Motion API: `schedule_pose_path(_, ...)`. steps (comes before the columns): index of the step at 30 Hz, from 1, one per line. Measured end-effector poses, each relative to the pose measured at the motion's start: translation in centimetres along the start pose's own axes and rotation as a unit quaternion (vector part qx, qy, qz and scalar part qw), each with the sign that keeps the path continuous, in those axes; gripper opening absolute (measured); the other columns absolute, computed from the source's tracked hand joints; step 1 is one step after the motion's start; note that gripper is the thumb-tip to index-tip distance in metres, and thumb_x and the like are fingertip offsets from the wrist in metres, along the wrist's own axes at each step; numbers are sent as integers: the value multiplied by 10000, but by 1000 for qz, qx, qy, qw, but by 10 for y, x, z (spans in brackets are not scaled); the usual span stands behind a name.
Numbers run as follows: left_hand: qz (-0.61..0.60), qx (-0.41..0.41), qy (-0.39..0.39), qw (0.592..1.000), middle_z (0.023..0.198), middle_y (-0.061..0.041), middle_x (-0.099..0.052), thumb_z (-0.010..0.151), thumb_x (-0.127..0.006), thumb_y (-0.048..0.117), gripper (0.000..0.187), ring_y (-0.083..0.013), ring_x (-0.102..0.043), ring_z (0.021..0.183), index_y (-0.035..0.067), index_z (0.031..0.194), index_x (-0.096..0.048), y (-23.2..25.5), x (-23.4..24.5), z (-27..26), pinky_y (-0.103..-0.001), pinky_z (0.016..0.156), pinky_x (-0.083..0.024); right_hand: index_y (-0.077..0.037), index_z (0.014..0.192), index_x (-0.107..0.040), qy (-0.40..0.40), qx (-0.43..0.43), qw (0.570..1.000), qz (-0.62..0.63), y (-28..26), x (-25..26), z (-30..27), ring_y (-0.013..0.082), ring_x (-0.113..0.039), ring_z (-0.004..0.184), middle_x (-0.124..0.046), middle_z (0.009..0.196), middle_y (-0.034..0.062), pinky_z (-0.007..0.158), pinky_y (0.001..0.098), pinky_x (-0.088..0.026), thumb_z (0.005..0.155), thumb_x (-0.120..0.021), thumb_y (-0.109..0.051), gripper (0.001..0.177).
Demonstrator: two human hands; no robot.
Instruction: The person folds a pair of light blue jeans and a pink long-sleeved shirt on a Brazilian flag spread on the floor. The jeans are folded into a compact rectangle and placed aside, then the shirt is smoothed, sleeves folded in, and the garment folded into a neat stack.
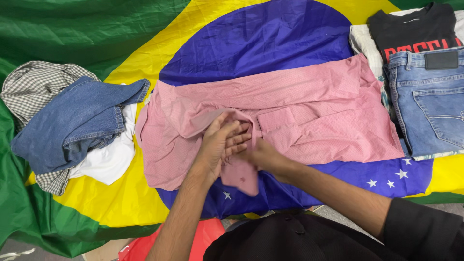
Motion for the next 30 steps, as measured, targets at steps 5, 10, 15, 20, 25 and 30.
schedule_pose_path(5,450,-229,112,856,1283,-111,-649,854,-675,116,529,-267,-573,1180,122,1373,-569,34,29,9,-416,1002,-460,45,987,-657,99,-166,955,225,34,74,8,201,-693,664,-700,826,127,592,350,-591,922,-638,-123,182)
schedule_pose_path(10,677,-294,176,651,1361,-179,-580,766,-700,102,622,-347,-436,1308,73,1370,-556,36,84,58,-540,1055,-368,57,1091,-703,44,-191,975,105,18,131,14,186,-732,780,-775,922,106,718,330,-610,830,-758,-123,322)
schedule_pose_path(15,767,-163,176,595,1248,-116,-671,963,-607,305,273,-335,-502,1299,133,1142,-719,48,148,118,-584,1065,-357,-43,1193,-706,-42,-144,973,-177,10,190,23,155,-690,1007,-781,1029,34,922,324,-507,679,-880,-203,566)
schedule_pose_path(20,760,-187,136,608,932,-175,-730,1050,-542,420,349,-369,-667,1007,120,1092,-716,85,156,149,-579,966,-425,-22,1095,-790,-44,-206,871,-444,38,277,33,248,-693,935,-779,952,91,864,397,-525,659,-872,-313,531)
schedule_pose_path(25,652,-202,141,717,773,-120,-696,924,-647,562,443,-307,-668,757,129,866,-721,119,161,168,-509,763,-501,-69,958,-776,140,-181,931,-285,55,356,35,188,-655,912,-753,889,40,828,369,-504,748,-828,-286,306)
schedule_pose_path(30,643,-163,98,742,634,-149,-600,935,-670,688,739,-293,-596,612,-10,707,-583,129,161,200,-473,634,-508,-155,868,-700,298,-57,953,18,71,399,44,72,-530,698,-651,813,-57,649,260,-433,954,-760,-222,124)
Point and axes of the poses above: each hand's wrist, its own z-axis towards the middle knuckle, its own x-axis out of the back of the hand, y = z × x, the point moved 8 cm from there along z, towards the middle knuckle
